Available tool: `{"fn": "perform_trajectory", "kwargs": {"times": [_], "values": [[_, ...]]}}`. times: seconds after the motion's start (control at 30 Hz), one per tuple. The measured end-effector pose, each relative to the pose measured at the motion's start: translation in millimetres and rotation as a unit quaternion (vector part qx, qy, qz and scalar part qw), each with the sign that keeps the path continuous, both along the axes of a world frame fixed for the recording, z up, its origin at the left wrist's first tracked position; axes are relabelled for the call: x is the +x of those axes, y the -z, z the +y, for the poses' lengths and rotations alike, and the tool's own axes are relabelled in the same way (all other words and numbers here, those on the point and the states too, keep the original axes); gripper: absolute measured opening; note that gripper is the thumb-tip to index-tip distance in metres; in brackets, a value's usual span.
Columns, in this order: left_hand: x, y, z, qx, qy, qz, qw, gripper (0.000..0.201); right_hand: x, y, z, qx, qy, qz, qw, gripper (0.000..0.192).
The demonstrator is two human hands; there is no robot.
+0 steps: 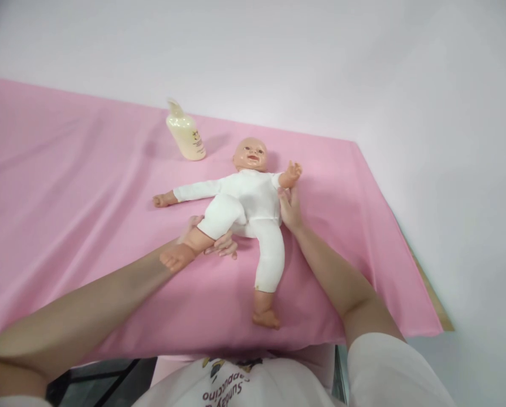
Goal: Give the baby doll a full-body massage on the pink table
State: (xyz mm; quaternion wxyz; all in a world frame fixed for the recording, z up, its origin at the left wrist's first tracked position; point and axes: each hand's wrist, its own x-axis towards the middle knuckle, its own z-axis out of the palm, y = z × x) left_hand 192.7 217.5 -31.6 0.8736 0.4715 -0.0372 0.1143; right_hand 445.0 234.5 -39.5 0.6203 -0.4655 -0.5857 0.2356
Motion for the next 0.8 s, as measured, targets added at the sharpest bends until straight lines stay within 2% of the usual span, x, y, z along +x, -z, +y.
{"fn": "perform_trajectory", "kwargs": {"times": [0.13, 0.2, 0.27, 0.4, 0.53, 0.7, 0.8], "values": [[0, 4.0, 2, -0.018, -0.051, 0.032, 0.998, 0.066, 0, 4.1, -1, 0.029, -0.043, -0.130, 0.990, 0.067], [1, 3.8, 2, -0.022, -0.075, 0.046, 0.996, 0.068, 2, 1.1, -1, 0.028, -0.055, -0.203, 0.977, 0.058], [1, 2.2, 4, -0.014, -0.096, 0.056, 0.994, 0.069, 2, -5.1, -2, 0.013, -0.068, -0.233, 0.970, 0.052], [2, -2.2, 6, 0.002, -0.118, 0.063, 0.991, 0.069, -2, -17.4, -8, -0.021, -0.091, -0.138, 0.986, 0.042], [0, -6.3, 0, 0.019, -0.067, 0.054, 0.996, 0.071, -5, -17.3, -10, -0.038, -0.076, -0.039, 0.996, 0.043], [-3, -9.9, -13, 0.043, 0.007, 0.071, 0.997, 0.069, -5, -7.9, -4, -0.035, -0.063, 0.017, 0.997, 0.049], [-5, -11.8, -13, 0.058, 0.038, 0.078, 0.995, 0.069, -4, -8.7, -1, -0.037, -0.039, 0.062, 0.997, 0.055]]}}
